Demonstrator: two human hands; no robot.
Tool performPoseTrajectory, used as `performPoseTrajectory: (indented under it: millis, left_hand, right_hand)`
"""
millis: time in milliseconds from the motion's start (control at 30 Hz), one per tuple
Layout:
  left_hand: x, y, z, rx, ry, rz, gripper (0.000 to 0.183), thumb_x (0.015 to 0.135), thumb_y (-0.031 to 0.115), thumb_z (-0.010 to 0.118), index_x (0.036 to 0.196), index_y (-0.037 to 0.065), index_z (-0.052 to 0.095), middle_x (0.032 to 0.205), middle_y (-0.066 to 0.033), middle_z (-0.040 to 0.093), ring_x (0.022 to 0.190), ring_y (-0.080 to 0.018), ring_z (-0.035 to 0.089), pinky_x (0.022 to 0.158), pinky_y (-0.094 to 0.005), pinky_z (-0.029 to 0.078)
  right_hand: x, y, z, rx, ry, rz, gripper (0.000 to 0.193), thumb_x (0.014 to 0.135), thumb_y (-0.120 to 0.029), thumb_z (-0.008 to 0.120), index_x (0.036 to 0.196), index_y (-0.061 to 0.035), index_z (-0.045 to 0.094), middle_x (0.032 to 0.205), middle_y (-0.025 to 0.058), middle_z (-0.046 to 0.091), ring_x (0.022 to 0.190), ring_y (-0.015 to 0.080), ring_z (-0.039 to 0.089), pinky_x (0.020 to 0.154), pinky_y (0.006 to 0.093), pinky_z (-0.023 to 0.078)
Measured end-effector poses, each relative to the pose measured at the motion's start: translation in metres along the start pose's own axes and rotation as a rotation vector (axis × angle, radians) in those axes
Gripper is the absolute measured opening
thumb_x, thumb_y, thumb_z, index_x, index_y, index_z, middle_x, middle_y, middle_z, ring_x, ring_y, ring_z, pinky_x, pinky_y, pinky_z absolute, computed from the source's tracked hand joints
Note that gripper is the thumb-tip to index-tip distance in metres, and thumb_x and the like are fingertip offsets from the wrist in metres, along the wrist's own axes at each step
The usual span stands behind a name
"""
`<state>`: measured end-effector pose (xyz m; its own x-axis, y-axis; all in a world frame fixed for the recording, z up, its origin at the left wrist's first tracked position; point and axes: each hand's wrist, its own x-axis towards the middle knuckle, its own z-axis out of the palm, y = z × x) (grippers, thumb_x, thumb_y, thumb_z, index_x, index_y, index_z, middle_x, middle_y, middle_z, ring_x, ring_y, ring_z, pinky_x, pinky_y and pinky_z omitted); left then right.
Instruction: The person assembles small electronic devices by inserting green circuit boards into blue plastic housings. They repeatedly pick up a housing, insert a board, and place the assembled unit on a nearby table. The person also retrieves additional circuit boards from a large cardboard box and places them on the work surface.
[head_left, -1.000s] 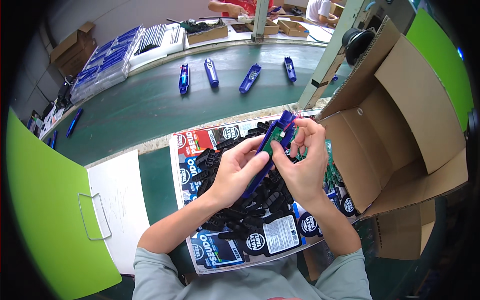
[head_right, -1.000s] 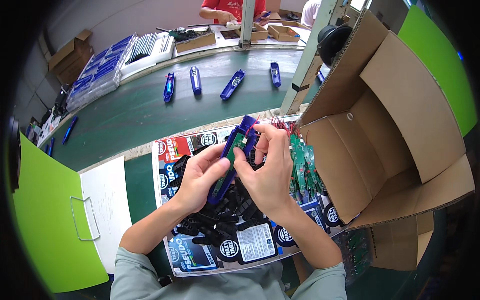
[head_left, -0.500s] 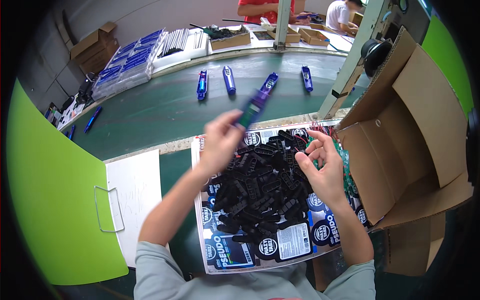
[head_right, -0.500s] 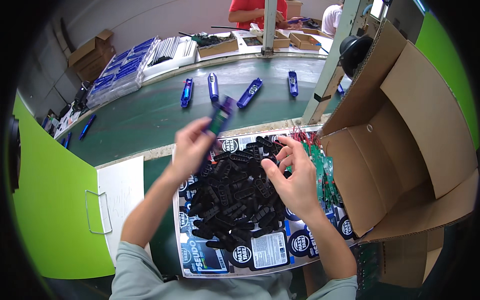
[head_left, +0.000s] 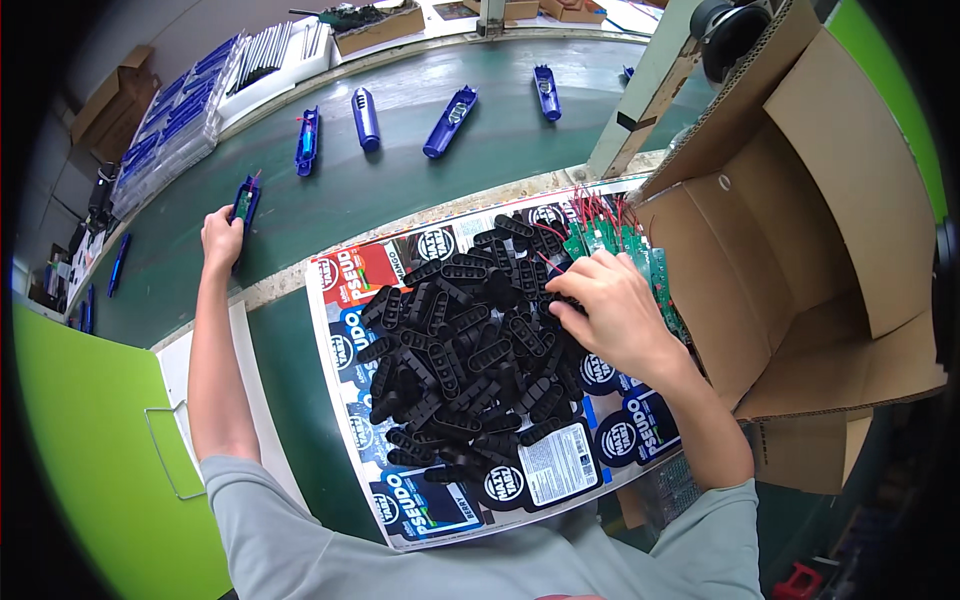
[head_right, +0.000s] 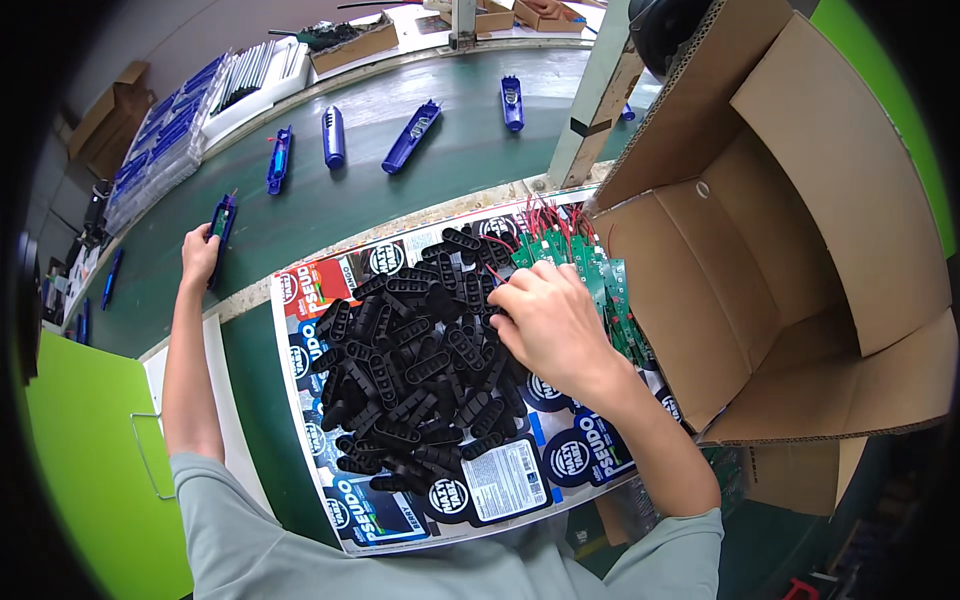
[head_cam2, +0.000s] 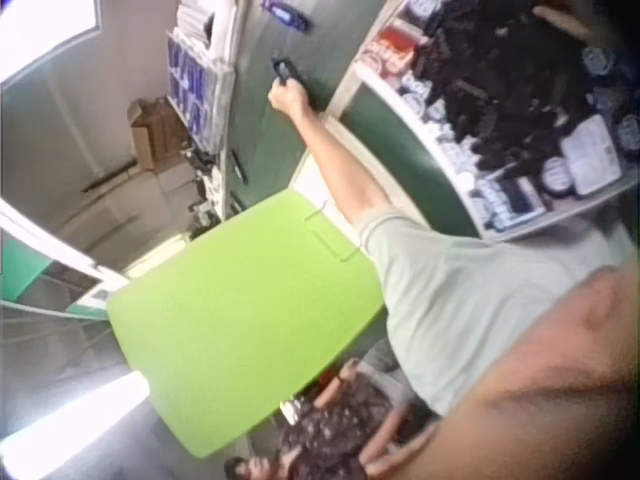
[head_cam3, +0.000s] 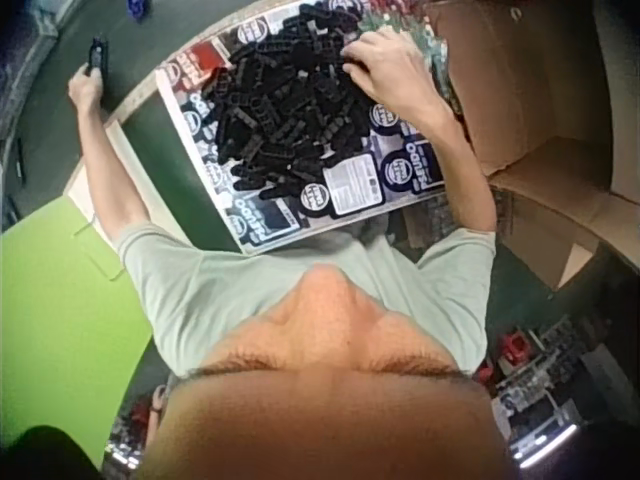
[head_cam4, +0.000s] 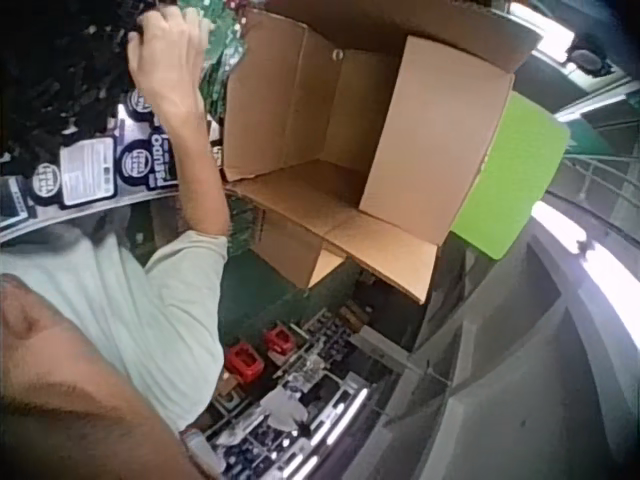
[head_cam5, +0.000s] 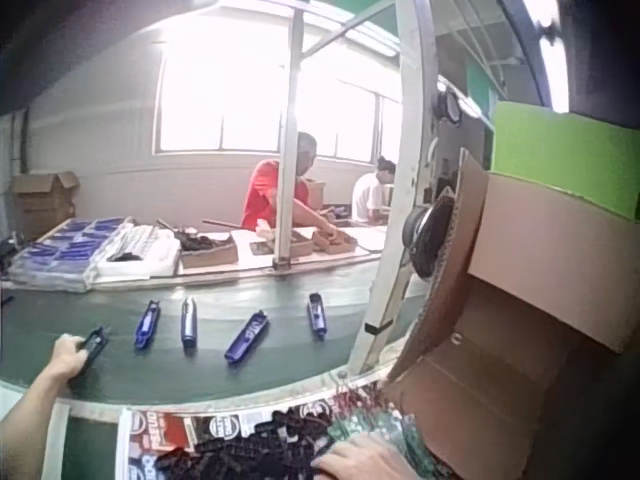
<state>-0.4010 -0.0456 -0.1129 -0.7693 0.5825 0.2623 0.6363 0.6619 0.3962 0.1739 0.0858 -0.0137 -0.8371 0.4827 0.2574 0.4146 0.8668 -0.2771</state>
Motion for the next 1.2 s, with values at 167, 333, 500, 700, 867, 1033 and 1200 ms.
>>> performPoseTrajectory:
  millis: [167, 333, 500, 700, 867, 1033, 1200]
  left_hand:
    - [-0.01, 0.033, -0.021, 0.26, 0.248, 0.198, 0.042, 0.082, 0.013, 0.061, 0.123, 0.007, 0.069, 0.122, -0.0178, 0.064, 0.115, -0.0368, 0.06, 0.1, -0.0476, 0.047]
    - [-0.003, 0.125, -0.007, -0.078, 0.243, 0.433, 0.035, 0.084, 0.01, 0.06, 0.118, 0.003, 0.068, 0.113, -0.0178, 0.064, 0.11, -0.0352, 0.06, 0.098, -0.0448, 0.049]
    - [0.001, 0.226, 0.065, -0.104, 0.11, 0.341, 0.045, 0.092, 0.032, 0.067, 0.125, 0.002, 0.063, 0.12, -0.0201, 0.059, 0.113, -0.0367, 0.058, 0.096, -0.0455, 0.051]
    - [0.026, 0.232, 0.086, 0.112, 0.005, 0.191, 0.039, 0.087, 0.021, 0.071, 0.119, 0.0, 0.061, 0.122, -0.0236, 0.056, 0.111, -0.0407, 0.062, 0.092, -0.0473, 0.056]
    - [0.026, 0.198, 0.058, -0.152, 0.01, 0.195, 0.027, 0.087, 0.007, 0.063, 0.111, -0.005, 0.067, 0.105, -0.023, 0.071, 0.095, -0.0339, 0.072, 0.083, -0.0445, 0.057]
    - [-0.095, 0.243, -0.012, -1.119, -0.423, 0.222, 0.038, 0.09, -0.002, 0.058, 0.127, -0.008, 0.058, 0.105, -0.0102, 0.07, 0.094, -0.0146, 0.068, 0.087, -0.0277, 0.054]
    - [-0.208, 0.279, -0.047, -1.352, -0.749, 0.154, 0.039, 0.094, -0.005, 0.058, 0.132, -0.008, 0.056, 0.114, -0.0087, 0.067, 0.098, -0.0154, 0.068, 0.09, -0.0297, 0.056]
  right_hand:
    - [0.003, -0.002, 0.006, 0.076, -0.111, -0.035, 0.017, 0.081, -0.006, 0.07, 0.098, -0.0068, 0.073, 0.092, 0.0074, 0.065, 0.092, 0.0259, 0.061, 0.083, 0.0384, 0.044]
    - [0.007, -0.015, -0.007, 0.181, -0.128, 0.05, 0.014, 0.083, -0.002, 0.069, 0.097, -0.0032, 0.07, 0.091, 0.0109, 0.064, 0.087, 0.0313, 0.062, 0.078, 0.0415, 0.047]
    - [0.003, -0.018, -0.021, 0.304, -0.018, 0.112, 0.014, 0.083, 0.0, 0.068, 0.097, -0.0011, 0.068, 0.091, 0.0133, 0.065, 0.087, 0.0328, 0.065, 0.077, 0.041, 0.052]
    - [-0.001, -0.015, -0.036, 0.451, 0.089, 0.238, 0.018, 0.081, 0.006, 0.069, 0.099, 0.0006, 0.069, 0.091, 0.0113, 0.068, 0.077, 0.0199, 0.068, 0.065, 0.03, 0.054]
    - [-0.008, 0.005, -0.014, 0.836, 0.316, 0.405, 0.016, 0.084, 0.007, 0.07, 0.099, 0.002, 0.068, 0.091, 0.0043, 0.066, 0.082, 0.0089, 0.064, 0.071, 0.0251, 0.052]
    - [0.021, -0.007, -0.018, 1.031, 0.399, 0.45, 0.012, 0.089, 0.004, 0.069, 0.1, 0.0041, 0.067, 0.089, 0.0055, 0.071, 0.083, 0.0091, 0.068, 0.075, 0.0224, 0.053]
    - [0.049, -0.027, -0.019, 0.527, 0.639, 0.139, 0.014, 0.081, -0.004, 0.076, 0.093, -0.0014, 0.072, 0.093, 0.011, 0.065, 0.082, 0.0195, 0.062, 0.075, 0.0332, 0.051]
